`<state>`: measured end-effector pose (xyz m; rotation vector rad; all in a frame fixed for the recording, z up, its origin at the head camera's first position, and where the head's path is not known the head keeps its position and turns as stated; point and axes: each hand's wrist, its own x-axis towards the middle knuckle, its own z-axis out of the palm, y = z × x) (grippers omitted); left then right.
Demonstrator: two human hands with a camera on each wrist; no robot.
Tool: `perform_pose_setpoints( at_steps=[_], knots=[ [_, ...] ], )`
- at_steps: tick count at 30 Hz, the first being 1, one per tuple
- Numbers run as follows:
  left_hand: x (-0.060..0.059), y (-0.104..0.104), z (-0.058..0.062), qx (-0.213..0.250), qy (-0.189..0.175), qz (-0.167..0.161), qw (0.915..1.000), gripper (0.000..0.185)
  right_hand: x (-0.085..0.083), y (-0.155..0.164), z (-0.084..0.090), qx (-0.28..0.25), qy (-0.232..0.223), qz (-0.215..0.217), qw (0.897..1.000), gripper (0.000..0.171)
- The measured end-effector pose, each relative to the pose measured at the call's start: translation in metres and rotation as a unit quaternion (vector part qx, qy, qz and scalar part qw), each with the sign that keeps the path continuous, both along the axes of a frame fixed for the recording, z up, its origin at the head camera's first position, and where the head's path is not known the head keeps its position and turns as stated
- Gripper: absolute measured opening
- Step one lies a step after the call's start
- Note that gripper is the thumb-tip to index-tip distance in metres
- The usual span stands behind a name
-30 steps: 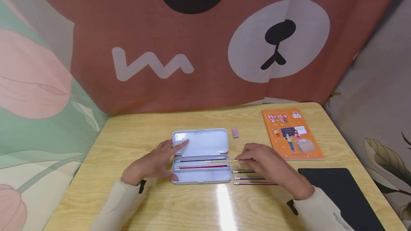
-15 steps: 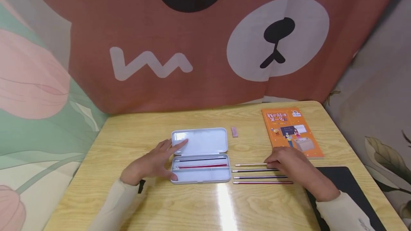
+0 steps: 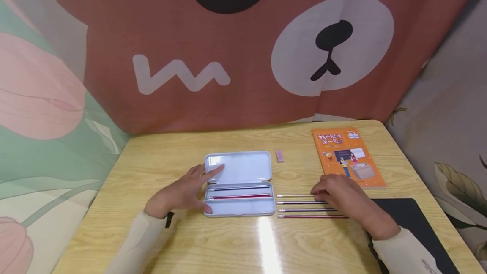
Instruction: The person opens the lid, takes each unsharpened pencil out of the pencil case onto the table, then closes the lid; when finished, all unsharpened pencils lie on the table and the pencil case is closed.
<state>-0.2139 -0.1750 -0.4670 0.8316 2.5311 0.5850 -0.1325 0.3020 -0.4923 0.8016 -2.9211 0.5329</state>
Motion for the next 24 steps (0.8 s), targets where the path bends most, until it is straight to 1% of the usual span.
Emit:
perform_pose_setpoints(
  at_steps=[2, 5, 8, 10, 12, 15, 18, 22, 24],
  knots=[
    [-0.001, 0.001, 0.001, -0.001, 0.001, 0.000, 1.0000, 0.123, -0.001, 0.000, 0.000, -0.004, 0.009, 0.004, 1.000, 0.024],
    [-0.001, 0.002, 0.002, 0.002, 0.003, 0.000, 1.0000, 0.124, -0.003, -0.004, 0.002, -0.015, 0.042, 0.007, 0.999, 0.023],
    [0.000, 0.002, 0.002, 0.004, -0.001, 0.004, 1.0000, 0.124, -0.008, -0.020, 0.005, -0.029, 0.066, 0.002, 0.997, 0.017],
    [0.000, 0.002, 0.002, 0.002, -0.004, 0.007, 1.0000, 0.123, -0.012, -0.036, 0.010, -0.037, 0.059, -0.002, 0.998, 0.012],
    [0.001, 0.003, 0.001, 0.001, -0.005, 0.009, 1.0000, 0.123, -0.015, -0.054, 0.015, -0.040, 0.042, -0.002, 0.998, 0.009],
    [0.002, 0.003, 0.001, 0.001, -0.001, 0.007, 1.0000, 0.123, -0.017, -0.081, 0.020, -0.041, 0.026, 0.020, 0.999, 0.013],
    [0.003, 0.002, 0.001, 0.004, 0.004, 0.002, 1.0000, 0.122, -0.019, -0.104, 0.021, -0.040, 0.031, 0.060, 0.997, 0.017],
    [0.003, 0.001, 0.000, 0.006, 0.013, -0.004, 0.9999, 0.122, -0.020, -0.122, 0.016, -0.033, 0.048, 0.100, 0.993, 0.017],
    [0.003, 0.000, 0.000, 0.005, 0.014, -0.004, 0.9999, 0.122, -0.021, -0.128, 0.014, -0.031, 0.045, 0.104, 0.993, 0.017]
  ],
)
